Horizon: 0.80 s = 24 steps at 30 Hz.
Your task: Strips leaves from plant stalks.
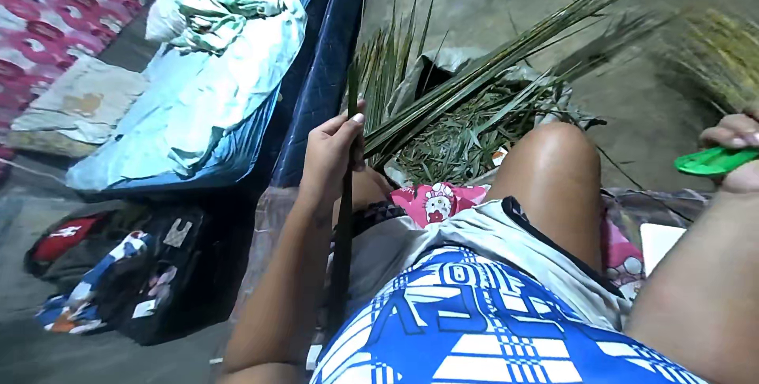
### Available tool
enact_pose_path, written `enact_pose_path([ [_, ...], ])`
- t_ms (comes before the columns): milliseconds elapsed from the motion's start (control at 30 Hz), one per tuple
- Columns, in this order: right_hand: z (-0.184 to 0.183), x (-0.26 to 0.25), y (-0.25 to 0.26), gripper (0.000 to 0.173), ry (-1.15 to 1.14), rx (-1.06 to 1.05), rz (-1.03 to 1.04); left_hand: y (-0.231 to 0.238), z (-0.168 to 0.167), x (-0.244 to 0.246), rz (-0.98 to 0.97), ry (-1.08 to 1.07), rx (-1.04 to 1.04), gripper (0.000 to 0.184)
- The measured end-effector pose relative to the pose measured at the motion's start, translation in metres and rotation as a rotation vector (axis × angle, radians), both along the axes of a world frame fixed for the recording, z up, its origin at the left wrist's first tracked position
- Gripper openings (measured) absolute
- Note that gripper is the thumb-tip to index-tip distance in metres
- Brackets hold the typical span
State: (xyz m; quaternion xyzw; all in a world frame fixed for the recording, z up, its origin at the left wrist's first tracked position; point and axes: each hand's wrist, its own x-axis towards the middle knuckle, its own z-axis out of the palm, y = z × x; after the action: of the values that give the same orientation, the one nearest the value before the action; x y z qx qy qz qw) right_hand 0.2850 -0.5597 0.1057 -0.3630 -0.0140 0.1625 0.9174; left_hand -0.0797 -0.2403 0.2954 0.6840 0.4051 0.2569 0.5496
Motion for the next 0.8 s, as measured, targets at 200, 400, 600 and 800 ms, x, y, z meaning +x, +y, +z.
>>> enact_pose_path([
  [200,0.057,-0.025,0.000,0.041,-0.096,-0.337,-0.011,0.001,-0.028,0.028,-0.124,0.154,0.093,0.038],
  [400,0.109,-0.073,0.034,0.027,-0.312,-0.755,0.137,0.005,-0.038,0.053,-0.369,0.312,0.079,0.047],
  [600,0.118,-0.139,0.141,0.035,-0.744,-1.169,0.701,0.027,-0.049,0.069,-0.600,0.409,0.151,0.051],
  [800,0.126,-0.170,0.234,0.030,-1.017,-1.330,0.979,0.044,-0.086,0.067,-0.483,0.225,0.253,0.036],
])
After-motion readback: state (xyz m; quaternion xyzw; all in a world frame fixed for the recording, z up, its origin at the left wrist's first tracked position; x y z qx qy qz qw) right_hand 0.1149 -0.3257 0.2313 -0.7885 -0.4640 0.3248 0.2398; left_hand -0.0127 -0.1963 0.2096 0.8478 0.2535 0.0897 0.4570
